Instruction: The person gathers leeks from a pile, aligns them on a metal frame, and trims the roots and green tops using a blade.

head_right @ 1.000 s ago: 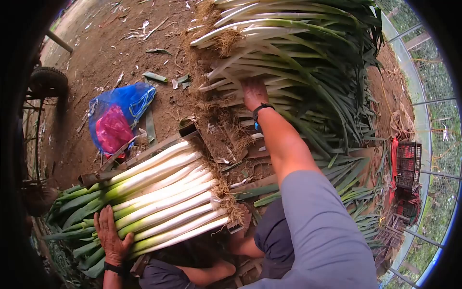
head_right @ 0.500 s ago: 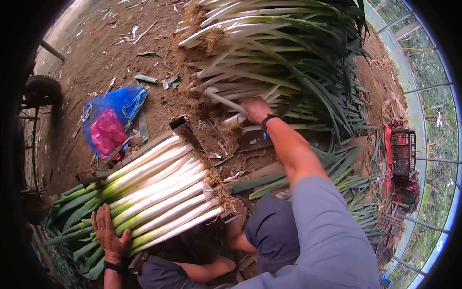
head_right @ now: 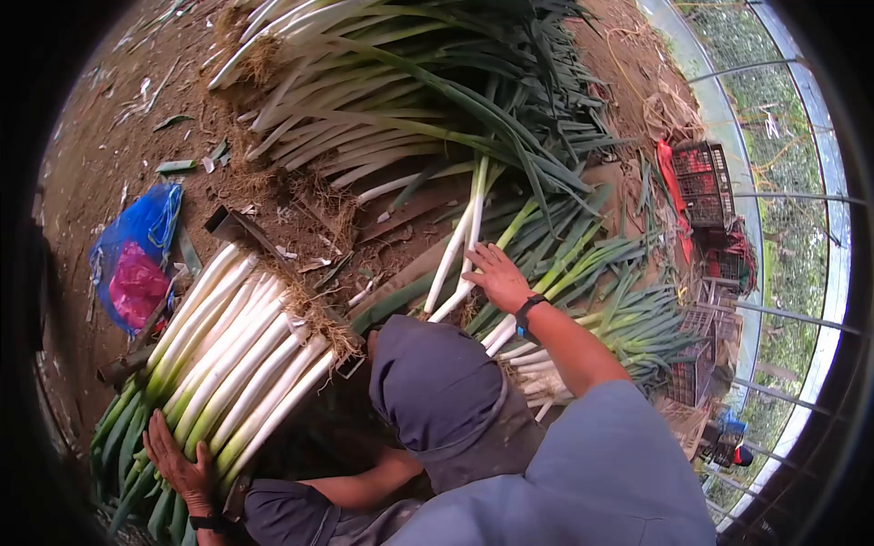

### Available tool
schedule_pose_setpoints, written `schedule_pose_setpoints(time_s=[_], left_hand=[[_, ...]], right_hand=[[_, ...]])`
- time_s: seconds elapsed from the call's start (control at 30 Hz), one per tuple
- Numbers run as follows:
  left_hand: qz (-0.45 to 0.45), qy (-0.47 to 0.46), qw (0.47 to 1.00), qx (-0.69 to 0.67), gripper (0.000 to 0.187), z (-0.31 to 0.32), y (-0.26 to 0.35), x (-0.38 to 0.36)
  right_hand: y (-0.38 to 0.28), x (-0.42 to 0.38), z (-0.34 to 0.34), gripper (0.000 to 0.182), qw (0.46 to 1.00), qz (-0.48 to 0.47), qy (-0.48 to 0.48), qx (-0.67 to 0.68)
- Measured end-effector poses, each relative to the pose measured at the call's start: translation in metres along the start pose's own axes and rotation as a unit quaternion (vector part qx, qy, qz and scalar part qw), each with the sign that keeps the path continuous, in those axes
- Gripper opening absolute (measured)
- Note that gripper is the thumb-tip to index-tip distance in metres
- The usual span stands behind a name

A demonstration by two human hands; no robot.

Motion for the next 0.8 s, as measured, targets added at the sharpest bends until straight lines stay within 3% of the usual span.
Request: schedule_pose_setpoints(time_s=[0.03, 0.1, 0.17, 0.23, 0.3, 0.37, 0.43, 0.47, 0.53, 0.6, 0.7, 0.77, 0.8], left_hand=[[0.005, 0.003, 1.000, 0.000, 0.086, 0.000, 0.001, -0.001], [0.002, 0.002, 1.000, 0.003, 0.085, 0.000, 0.000, 0.000], [-0.008, 0.007, 1.000, 0.000, 0.086, -0.003, 0.000, 0.000], [-0.008, -0.002, 1.000, -0.006, 0.086, 0.000, 0.000, -0.001], [-0.015, -0.002, 1.000, -0.003, 0.087, -0.003, -0.001, 0.000], [-0.009, 0.002, 1.000, -0.015, 0.088, -0.004, 0.001, 0.001], [-0.018, 0.002, 1.000, -0.016, 0.089, -0.004, -0.001, 0.000], [-0.017, -0.001, 1.000, -0.019, 0.089, -0.003, -0.001, 0.000], [-0.022, -0.011, 0.999, -0.025, 0.089, -0.002, -0.001, 0.000], [-0.027, -0.011, 0.999, -0.026, 0.089, -0.004, -0.002, 0.000], [-0.028, -0.013, 0.999, -0.035, 0.089, -0.006, 0.001, 0.001], [-0.035, -0.008, 0.999, -0.038, 0.089, -0.008, 0.000, 0.002], [-0.035, -0.013, 0.999, -0.034, 0.090, -0.007, 0.000, 0.001]], right_hand=[[-0.003, -0.010, -0.013, 0.046, 0.996, 0.017, 0.077, 0.038], [0.016, -0.018, -0.020, 0.040, 0.964, 0.145, 0.181, 0.132], [0.049, -0.014, -0.013, 0.031, 0.881, 0.277, 0.240, 0.299], [0.073, 0.024, -0.010, 0.026, 0.856, 0.238, 0.285, 0.361], [0.086, 0.088, -0.010, 0.036, 0.739, 0.240, 0.243, 0.580], [0.086, 0.154, -0.024, 0.050, 0.575, 0.256, 0.245, 0.738], [0.098, 0.221, -0.029, 0.059, 0.403, 0.255, 0.280, 0.833], [0.100, 0.245, -0.042, 0.059, 0.405, 0.249, 0.275, 0.836], [0.109, 0.282, -0.048, 0.052, 0.241, 0.243, 0.309, 0.887], [0.112, 0.315, -0.052, 0.049, 0.233, 0.187, 0.306, 0.904], [0.107, 0.304, -0.054, 0.037, 0.249, 0.157, 0.332, 0.896], [0.096, 0.280, -0.059, 0.030, 0.189, 0.174, 0.372, 0.892], [0.090, 0.264, -0.058, 0.026, 0.187, 0.149, 0.358, 0.903]])
Point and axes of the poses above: each hand's wrist, its own x-axis towards the middle knuckle, its own z-axis out of the palm, y = z × x, the point moved 9 cm from there along x, towards the middle knuckle, and after that the axes turned 13 degrees about x, right-handed, at the moved point
